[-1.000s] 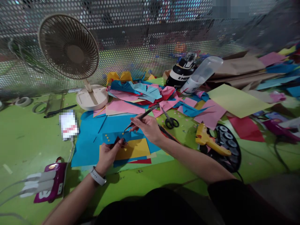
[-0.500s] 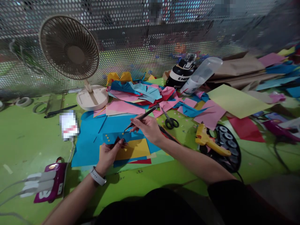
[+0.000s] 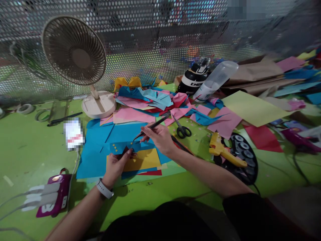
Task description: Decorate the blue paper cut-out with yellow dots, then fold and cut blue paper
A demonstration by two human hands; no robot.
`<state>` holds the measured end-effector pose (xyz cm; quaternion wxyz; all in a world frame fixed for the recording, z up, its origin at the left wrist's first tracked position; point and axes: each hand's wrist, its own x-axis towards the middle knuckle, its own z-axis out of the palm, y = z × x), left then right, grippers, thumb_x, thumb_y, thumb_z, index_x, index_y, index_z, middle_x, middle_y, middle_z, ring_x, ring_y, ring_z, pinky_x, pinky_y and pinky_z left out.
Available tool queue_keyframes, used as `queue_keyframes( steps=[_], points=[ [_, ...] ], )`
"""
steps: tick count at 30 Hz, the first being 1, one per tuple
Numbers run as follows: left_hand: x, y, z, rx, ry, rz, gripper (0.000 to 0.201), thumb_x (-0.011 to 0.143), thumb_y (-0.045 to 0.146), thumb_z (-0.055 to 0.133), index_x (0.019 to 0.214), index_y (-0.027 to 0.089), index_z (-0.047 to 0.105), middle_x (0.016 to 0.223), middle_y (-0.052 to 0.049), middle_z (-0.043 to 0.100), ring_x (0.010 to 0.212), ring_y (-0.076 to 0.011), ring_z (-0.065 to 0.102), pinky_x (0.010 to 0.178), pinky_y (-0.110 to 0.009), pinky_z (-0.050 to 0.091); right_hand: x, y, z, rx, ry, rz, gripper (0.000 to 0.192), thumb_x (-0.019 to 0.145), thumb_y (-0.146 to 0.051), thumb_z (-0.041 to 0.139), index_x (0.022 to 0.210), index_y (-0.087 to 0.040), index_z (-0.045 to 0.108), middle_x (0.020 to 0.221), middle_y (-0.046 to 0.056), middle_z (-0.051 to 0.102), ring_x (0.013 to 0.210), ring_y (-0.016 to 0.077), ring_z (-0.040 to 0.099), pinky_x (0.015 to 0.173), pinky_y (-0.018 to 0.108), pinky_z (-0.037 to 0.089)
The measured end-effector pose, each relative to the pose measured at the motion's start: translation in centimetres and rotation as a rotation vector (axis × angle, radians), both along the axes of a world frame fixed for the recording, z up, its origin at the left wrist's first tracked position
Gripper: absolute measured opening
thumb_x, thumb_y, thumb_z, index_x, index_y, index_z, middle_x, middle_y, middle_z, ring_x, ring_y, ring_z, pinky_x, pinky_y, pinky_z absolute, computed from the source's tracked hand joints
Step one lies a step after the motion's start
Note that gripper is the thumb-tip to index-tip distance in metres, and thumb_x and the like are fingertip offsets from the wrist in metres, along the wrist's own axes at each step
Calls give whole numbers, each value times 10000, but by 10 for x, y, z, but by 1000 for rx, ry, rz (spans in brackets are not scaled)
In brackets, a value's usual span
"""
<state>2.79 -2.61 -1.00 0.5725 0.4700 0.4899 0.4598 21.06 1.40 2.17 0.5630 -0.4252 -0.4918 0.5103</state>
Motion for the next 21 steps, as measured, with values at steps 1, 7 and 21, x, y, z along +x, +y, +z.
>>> queue_keyframes(
  steps=[1, 7, 21],
  points=[
    [0, 0, 1, 3, -1, -2, 211, 724, 340, 742, 781, 138, 712, 703, -49, 737, 652, -167, 666, 644, -260, 529, -1, 0, 0, -6, 4, 7, 313, 746, -465, 707, 766, -163, 625, 549, -6, 660, 486, 141, 653, 456, 205, 462],
    [0, 0, 2, 17, 2, -20, 198, 734, 334, 733, 769, 141, 707, 704, -53, 737, 652, -172, 668, 642, -262, 526, -3, -1, 0, -13, 34, 21, 373, 702, -514, 724, 758, -162, 613, 550, -11, 650, 491, 142, 659, 451, 199, 453],
    [-1, 0, 0, -4, -1, -8, 238, 712, 363, 748, 785, 138, 718, 730, -67, 747, 673, -190, 686, 649, -277, 536, -2, -2, 0, -27, 6, 14, 356, 714, -501, 720, 762, -161, 626, 533, -9, 653, 486, 145, 654, 462, 208, 464]
  ],
)
